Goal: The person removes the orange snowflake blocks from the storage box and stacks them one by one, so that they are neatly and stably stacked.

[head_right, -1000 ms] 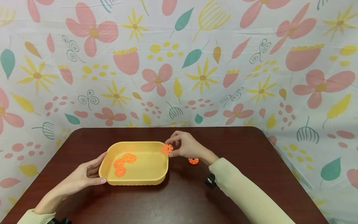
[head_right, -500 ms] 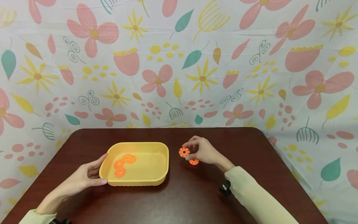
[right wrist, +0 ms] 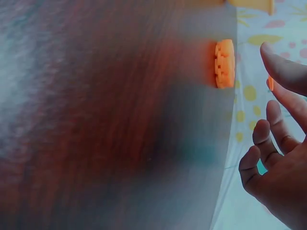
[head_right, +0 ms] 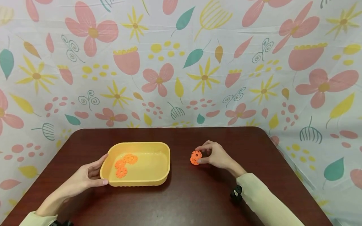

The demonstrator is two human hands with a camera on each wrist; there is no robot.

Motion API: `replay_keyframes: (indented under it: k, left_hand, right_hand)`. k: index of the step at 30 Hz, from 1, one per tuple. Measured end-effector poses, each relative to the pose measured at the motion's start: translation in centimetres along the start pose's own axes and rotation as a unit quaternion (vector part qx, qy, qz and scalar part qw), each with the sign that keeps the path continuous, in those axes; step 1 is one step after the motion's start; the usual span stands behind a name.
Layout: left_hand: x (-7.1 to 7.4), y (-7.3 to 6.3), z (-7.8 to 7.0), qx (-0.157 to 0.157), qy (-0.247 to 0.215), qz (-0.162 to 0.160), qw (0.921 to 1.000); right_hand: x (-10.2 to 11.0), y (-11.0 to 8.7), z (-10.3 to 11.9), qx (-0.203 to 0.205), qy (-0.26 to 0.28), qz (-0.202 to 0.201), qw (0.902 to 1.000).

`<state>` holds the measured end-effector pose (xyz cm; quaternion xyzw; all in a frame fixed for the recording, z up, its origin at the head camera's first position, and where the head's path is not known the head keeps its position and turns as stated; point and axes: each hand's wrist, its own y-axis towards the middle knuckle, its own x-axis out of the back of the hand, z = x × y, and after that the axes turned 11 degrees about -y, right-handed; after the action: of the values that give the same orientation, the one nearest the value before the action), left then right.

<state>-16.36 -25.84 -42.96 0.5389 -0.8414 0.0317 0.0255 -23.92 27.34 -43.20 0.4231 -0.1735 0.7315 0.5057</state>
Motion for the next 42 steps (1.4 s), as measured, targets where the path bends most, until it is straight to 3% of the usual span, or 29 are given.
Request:
replay_keyframes:
  k: [8, 20, 42]
  left_hand:
    - [0.0, 0.0, -0.2, 0.007, -0.009, -0.007, 0.9999]
    - [0.0, -0.1, -0.1, 0.006, -0.013, -0.004, 0.9999]
    - [0.1, 0.0, 0.0, 0.003, -0.007, -0.003, 1.0000]
  right_hand:
    - [-0.6, -0.6, -0.9, -0.017, -0.014, 0.001, 0.9998]
    - [-1.3, -0.6, -1.4, -0.009, -0.007, 0.018, 0.9998]
    - [-1.8, 0.0, -1.4, -0.014, -0.035, 0.025, 0.9990]
